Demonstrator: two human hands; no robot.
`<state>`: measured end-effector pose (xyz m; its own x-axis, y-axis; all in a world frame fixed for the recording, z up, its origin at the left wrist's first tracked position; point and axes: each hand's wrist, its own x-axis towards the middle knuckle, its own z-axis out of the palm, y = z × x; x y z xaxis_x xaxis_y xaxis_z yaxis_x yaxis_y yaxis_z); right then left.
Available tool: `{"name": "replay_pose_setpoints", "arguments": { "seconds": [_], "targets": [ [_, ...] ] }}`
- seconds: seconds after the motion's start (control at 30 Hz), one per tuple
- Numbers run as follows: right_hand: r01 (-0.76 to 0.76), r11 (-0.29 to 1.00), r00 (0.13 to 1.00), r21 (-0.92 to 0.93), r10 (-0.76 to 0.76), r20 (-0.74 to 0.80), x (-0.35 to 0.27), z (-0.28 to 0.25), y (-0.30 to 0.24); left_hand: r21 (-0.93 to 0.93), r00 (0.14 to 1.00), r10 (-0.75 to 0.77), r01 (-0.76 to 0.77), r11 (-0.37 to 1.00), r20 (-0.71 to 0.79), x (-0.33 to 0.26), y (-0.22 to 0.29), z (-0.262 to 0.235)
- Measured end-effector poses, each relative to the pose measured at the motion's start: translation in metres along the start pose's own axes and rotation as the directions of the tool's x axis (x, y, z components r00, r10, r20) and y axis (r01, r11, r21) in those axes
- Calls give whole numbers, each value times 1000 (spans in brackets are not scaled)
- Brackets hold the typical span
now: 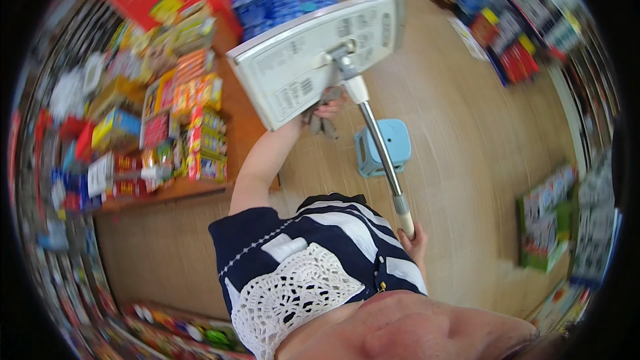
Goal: The person assembles a flat mop by attaching the mop head to a metal handle, then wipes the surface of a product box with the mop head. The person handles the mop head, handle, and box during the process.
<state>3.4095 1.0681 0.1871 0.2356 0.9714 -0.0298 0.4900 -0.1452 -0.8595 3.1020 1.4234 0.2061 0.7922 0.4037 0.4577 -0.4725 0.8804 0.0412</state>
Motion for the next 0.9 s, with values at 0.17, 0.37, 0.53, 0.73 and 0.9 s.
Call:
{"name": "replay_pose_setpoints", "arguments": {
  "seconds": [0.17, 0.37, 0.53, 0.73, 0.9],
  "targets": [
    [-15, 996, 961, 85, -10, 277, 52, -69, -27, 63, 965, 257, -254, 965, -52, -27, -31, 29],
    [107, 994, 871, 34, -110, 479, 97, -80, -1, 115, 898, 437, -430, 895, -45, -70, -81, 45],
    [300, 949, 748, -103, -166, 643, 127, -73, -9, 135, 827, 561, -553, 822, -30, -120, -128, 54],
    [340, 921, 771, -192, -156, 617, 134, -57, -19, 82, 835, 549, -546, 834, -21, -147, -124, 44],
    [397, 880, 796, -262, -187, 576, 122, -23, -30, 11, 855, 518, -518, 855, -24, -186, -95, 36]
  ]
}}
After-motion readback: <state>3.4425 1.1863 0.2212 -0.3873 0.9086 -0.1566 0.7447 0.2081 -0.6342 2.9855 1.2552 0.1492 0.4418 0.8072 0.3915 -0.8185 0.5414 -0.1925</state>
